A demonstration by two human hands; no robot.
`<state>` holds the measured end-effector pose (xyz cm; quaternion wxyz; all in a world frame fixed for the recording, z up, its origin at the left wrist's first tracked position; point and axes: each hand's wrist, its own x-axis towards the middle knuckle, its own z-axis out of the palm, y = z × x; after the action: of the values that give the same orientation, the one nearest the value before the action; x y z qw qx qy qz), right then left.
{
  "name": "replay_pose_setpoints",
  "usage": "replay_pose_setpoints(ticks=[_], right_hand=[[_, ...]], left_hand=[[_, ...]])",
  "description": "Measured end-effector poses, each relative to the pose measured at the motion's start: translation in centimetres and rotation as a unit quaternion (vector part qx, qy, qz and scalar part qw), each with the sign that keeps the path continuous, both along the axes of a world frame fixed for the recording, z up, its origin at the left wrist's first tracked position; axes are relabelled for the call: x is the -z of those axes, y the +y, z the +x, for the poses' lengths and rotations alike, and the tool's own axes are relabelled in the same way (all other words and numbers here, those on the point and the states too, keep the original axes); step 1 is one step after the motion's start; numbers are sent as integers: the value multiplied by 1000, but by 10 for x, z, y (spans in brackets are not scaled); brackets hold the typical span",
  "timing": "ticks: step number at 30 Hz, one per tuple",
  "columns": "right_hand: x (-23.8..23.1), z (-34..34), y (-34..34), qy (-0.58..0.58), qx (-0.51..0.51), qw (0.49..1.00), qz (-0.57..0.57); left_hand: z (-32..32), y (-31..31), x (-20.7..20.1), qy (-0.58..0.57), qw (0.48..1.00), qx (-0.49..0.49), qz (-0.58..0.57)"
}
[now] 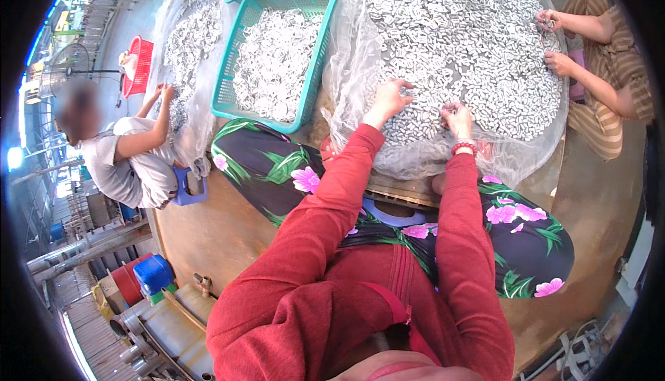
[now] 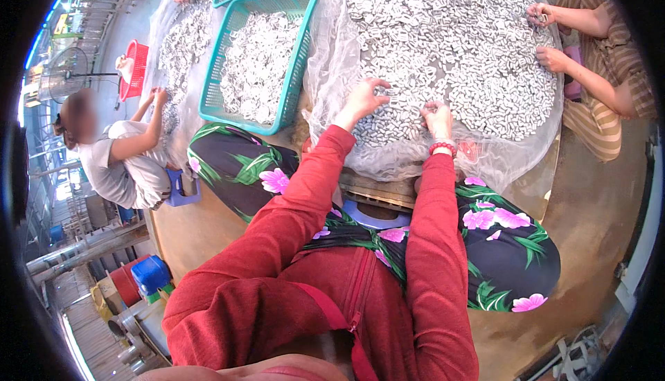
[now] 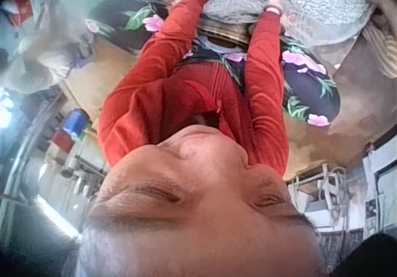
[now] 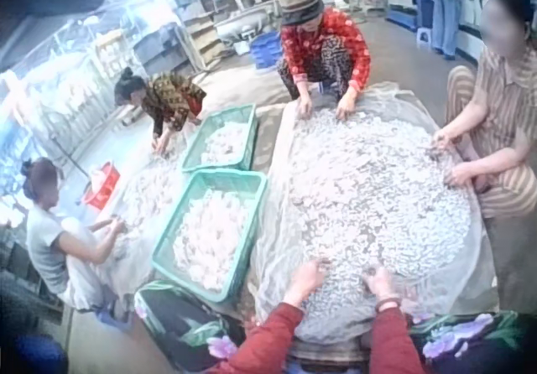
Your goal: The person sits on a low stool and sorts small white plastic parts from a large pile on a sheet, placing them into green baskets. Other workers are also sorting parts nearby.
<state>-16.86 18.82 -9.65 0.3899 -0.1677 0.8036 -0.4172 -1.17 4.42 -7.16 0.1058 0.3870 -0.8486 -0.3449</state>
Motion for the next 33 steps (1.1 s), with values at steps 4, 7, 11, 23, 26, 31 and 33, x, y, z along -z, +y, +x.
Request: replay_pose_setpoints(ticks=[4, 7, 11, 23, 26, 31, 33], right_hand=[[34, -4, 9, -92, 87, 987, -97], [31, 6, 10, -133, 132, 969, -161], [29, -4, 29, -384, 244, 841, -292], [36, -18, 3, 103, -103, 980, -136], [58, -3, -35, 300, -198, 933, -23], [33, 6, -38, 184, -132, 974, -23], [44, -2, -19, 158, -70, 983, -57]], left_hand=[[-45, 23, 4, 75, 989, 116, 50], [-43, 34, 40, 8, 983, 163, -80], [-24, 49, 63, 67, 968, 133, -201], [-12, 19, -44, 172, 926, -24, 335], [2, 8, -34, 407, 681, -28, 608], [18, 7, -64, 490, 585, -22, 646], [11, 10, -75, 484, 552, -21, 679]])
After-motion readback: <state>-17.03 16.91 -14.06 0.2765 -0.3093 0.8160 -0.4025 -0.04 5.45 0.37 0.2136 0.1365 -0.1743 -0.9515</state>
